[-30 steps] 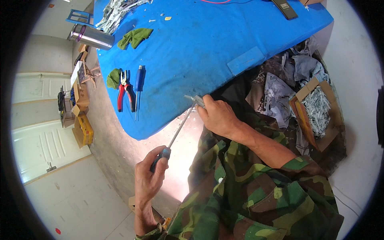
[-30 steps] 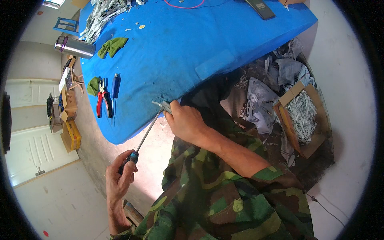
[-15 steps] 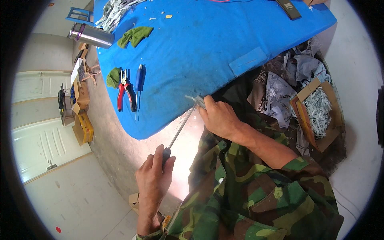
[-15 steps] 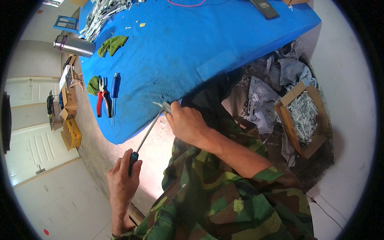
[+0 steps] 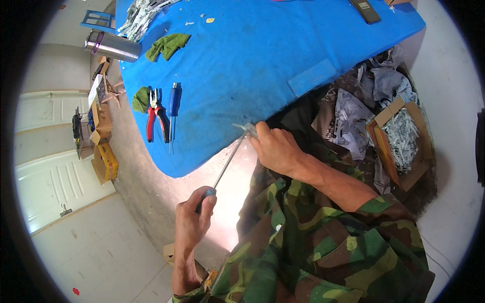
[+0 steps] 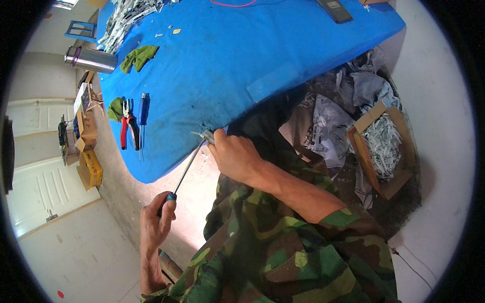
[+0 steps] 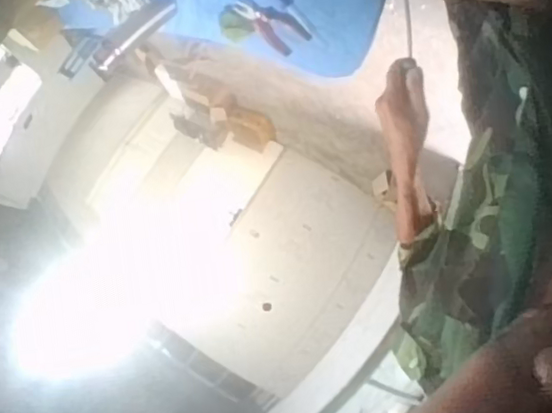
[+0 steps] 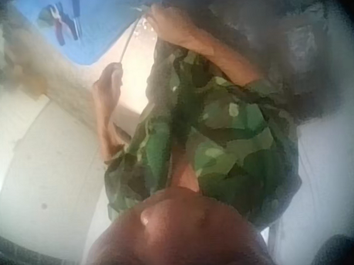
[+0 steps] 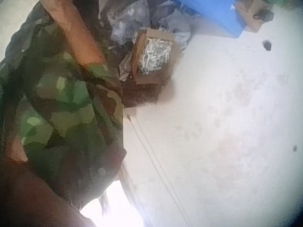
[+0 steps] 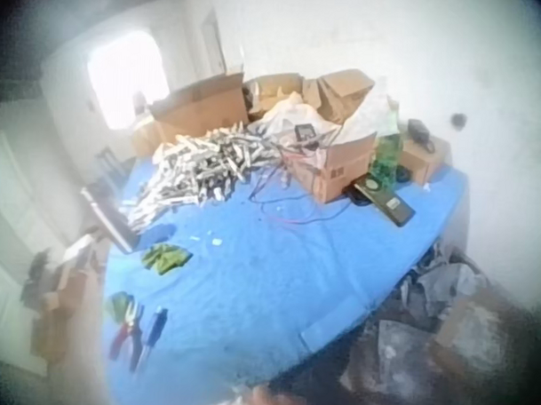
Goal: The person disassembles small electronic components by hand and using a screwdriver and pliers.
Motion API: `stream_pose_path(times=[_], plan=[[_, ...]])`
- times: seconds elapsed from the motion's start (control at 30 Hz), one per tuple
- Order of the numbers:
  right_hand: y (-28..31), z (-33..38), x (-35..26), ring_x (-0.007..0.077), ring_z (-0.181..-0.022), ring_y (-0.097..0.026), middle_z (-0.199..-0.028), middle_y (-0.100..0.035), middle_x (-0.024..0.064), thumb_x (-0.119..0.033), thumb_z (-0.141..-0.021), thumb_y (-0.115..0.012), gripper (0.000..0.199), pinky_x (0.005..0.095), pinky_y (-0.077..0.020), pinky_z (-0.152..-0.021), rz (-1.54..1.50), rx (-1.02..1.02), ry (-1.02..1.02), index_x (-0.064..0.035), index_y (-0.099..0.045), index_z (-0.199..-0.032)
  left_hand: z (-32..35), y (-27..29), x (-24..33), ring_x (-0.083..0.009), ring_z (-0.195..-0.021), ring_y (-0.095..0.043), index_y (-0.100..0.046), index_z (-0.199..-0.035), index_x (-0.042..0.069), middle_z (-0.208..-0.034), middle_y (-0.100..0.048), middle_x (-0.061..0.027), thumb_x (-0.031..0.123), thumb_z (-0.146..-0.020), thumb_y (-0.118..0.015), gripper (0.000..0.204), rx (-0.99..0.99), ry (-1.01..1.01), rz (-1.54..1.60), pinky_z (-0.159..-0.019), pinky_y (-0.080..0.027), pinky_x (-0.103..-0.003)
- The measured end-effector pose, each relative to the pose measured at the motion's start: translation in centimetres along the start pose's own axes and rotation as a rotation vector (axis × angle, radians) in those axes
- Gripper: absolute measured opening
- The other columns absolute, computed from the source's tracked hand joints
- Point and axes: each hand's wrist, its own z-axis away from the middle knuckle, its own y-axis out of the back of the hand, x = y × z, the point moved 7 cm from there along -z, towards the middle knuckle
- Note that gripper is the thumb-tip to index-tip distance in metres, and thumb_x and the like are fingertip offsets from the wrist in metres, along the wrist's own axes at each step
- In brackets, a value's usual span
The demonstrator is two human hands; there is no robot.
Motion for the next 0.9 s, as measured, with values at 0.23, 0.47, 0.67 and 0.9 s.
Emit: stream_pose_path(times=[0.23,0.47,0.67,0.9], plan=[[0.4,0.0,-0.1,0.0484,-0.066,-0.067,-0.068,-0.066,0.0277,-0.023,-0.1,-0.064,0.029,0.0575,-0.053,-0.06,0.004,0.005,-0.026,0.003,-0.054,-0.094,0.2,0.3,2.5,-0.0229,-0.065,-0.069,-0.068,-0.119,0.008,-0.08,-0.071,-0.0109,0.025,-0.098,-0.073,0.028,0.165,-0.259,-0.415,-0.056,-0.052,-0.036],[0.6,-0.1,0.1,0.0494,-0.069,-0.067,-0.07,-0.066,0.0285,-0.023,-0.1,-0.063,0.028,0.0583,-0.0528,-0.063,-0.047,-0.015,-0.062,0.0026,-0.055,-0.092,0.1,0.4,3.0,-0.0285,-0.065,-0.07,-0.067,-0.121,0.01,-0.085,-0.072,-0.012,0.023,-0.098,-0.073,0.026,0.135,-0.239,-0.427,-0.059,-0.054,-0.038],[0.3,-0.1,0.5,0.0498,-0.07,-0.066,-0.07,-0.065,0.0288,-0.022,-0.099,-0.065,0.028,0.0587,-0.052,-0.064,-0.06,-0.04,-0.029,0.0024,-0.055,-0.092,-1.0,0.3,1.2,-0.0184,-0.06,-0.065,-0.069,-0.112,0.009,-0.075,-0.069,-0.0074,0.027,-0.1,-0.071,0.022,0.026,-0.178,-0.187,-0.055,-0.052,-0.035],[0.3,-0.1,1.1,0.0512,-0.072,-0.065,-0.072,-0.064,0.0286,-0.021,-0.098,-0.065,0.027,0.0591,-0.049,-0.065,-0.113,-0.049,-0.003,0.0029,-0.054,-0.091,-3.1,-0.9,-4.1,-0.0081,-0.053,-0.055,-0.073,-0.114,0.001,-0.065,-0.062,-0.0023,0.051,-0.103,-0.063,0.053,-0.205,0.014,0.215,-0.047,-0.04,-0.026]])
